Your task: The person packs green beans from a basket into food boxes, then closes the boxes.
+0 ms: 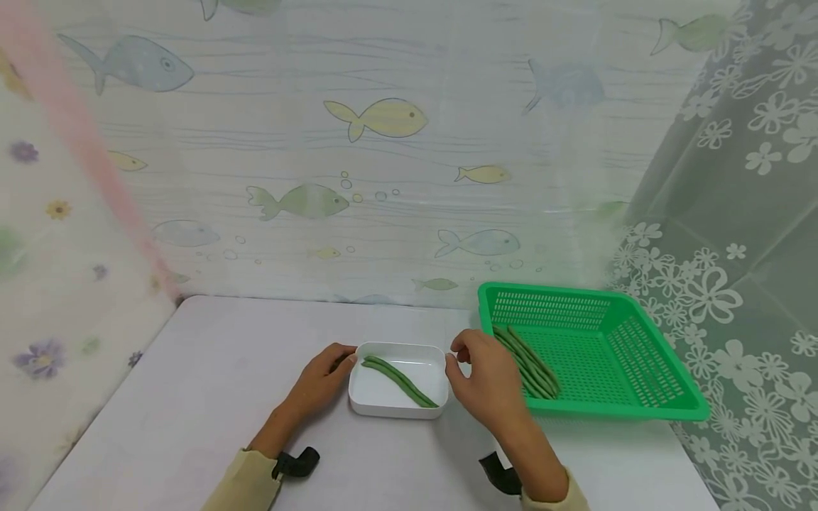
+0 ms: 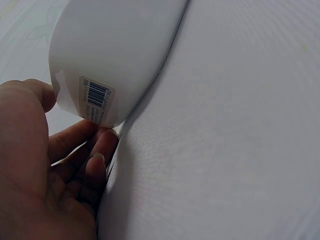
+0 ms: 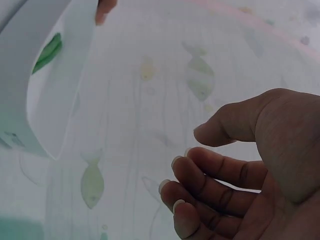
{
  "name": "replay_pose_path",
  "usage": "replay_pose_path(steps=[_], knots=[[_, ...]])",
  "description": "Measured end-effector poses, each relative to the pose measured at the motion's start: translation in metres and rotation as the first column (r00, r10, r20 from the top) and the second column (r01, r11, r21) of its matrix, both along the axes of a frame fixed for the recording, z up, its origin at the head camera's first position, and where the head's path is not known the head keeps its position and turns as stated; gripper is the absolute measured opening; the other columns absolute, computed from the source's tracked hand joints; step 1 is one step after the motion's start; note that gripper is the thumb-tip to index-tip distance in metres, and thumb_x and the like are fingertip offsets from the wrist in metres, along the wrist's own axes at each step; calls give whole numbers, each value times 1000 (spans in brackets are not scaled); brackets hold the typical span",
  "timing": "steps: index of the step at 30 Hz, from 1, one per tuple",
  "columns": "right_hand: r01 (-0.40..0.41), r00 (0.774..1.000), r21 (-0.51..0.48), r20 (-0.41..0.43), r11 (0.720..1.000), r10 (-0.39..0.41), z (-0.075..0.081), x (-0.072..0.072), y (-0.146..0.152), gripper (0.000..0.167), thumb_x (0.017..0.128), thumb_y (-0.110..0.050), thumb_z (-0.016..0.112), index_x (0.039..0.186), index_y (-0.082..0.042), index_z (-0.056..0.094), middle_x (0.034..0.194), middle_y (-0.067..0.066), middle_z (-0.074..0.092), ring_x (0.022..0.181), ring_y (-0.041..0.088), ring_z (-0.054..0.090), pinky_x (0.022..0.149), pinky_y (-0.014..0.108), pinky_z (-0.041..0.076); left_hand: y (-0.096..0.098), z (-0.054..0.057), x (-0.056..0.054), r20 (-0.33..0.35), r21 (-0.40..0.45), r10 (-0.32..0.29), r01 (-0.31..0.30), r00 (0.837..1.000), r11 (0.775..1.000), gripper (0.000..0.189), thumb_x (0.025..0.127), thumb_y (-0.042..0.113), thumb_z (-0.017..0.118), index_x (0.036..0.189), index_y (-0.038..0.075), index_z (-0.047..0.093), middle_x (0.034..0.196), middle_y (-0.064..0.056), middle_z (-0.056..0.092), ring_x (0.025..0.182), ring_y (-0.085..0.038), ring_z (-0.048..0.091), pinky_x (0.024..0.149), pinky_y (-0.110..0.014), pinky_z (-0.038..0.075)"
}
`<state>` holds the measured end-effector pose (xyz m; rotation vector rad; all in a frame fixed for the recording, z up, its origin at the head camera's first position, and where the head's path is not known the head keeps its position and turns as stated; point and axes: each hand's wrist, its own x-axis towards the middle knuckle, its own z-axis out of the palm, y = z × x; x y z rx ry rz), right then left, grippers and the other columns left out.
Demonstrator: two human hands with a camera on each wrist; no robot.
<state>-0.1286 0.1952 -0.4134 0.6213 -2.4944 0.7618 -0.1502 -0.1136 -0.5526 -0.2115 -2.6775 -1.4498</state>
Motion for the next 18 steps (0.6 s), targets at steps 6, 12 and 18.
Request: replay_pose_path(steps=[6, 12, 18], knots=[[57, 997, -19, 53, 998, -56, 5, -4, 11, 11, 88, -3, 80, 92, -9, 71, 83, 4, 68, 78, 20, 66, 67, 36, 54, 0, 1, 0, -27, -8, -10, 9, 1000, 1000, 35, 113, 31, 55, 139, 11, 67, 127, 0, 70, 111, -15, 64, 97, -41, 51], [66, 993, -55, 103, 996, -60, 4, -9, 21, 9, 90, -4, 79, 93, -8, 71, 84, 3, 68, 79, 20, 65, 70, 37, 54, -2, 1, -1, -5, -1, -11, 11, 1000, 1000, 35, 113, 33, 55, 140, 13, 66, 128, 1, 69, 113, -15, 64, 99, -42, 51], [93, 984, -72, 157, 993, -80, 6, -15, 32, 7, 92, -4, 77, 95, -7, 71, 85, 5, 70, 81, 25, 68, 74, 41, 56, -2, 1, 0, -2, 4, -12, 12, 1000, 1000, 36, 113, 34, 54, 140, 13, 66, 129, 1, 69, 113, -15, 63, 99, -44, 51]])
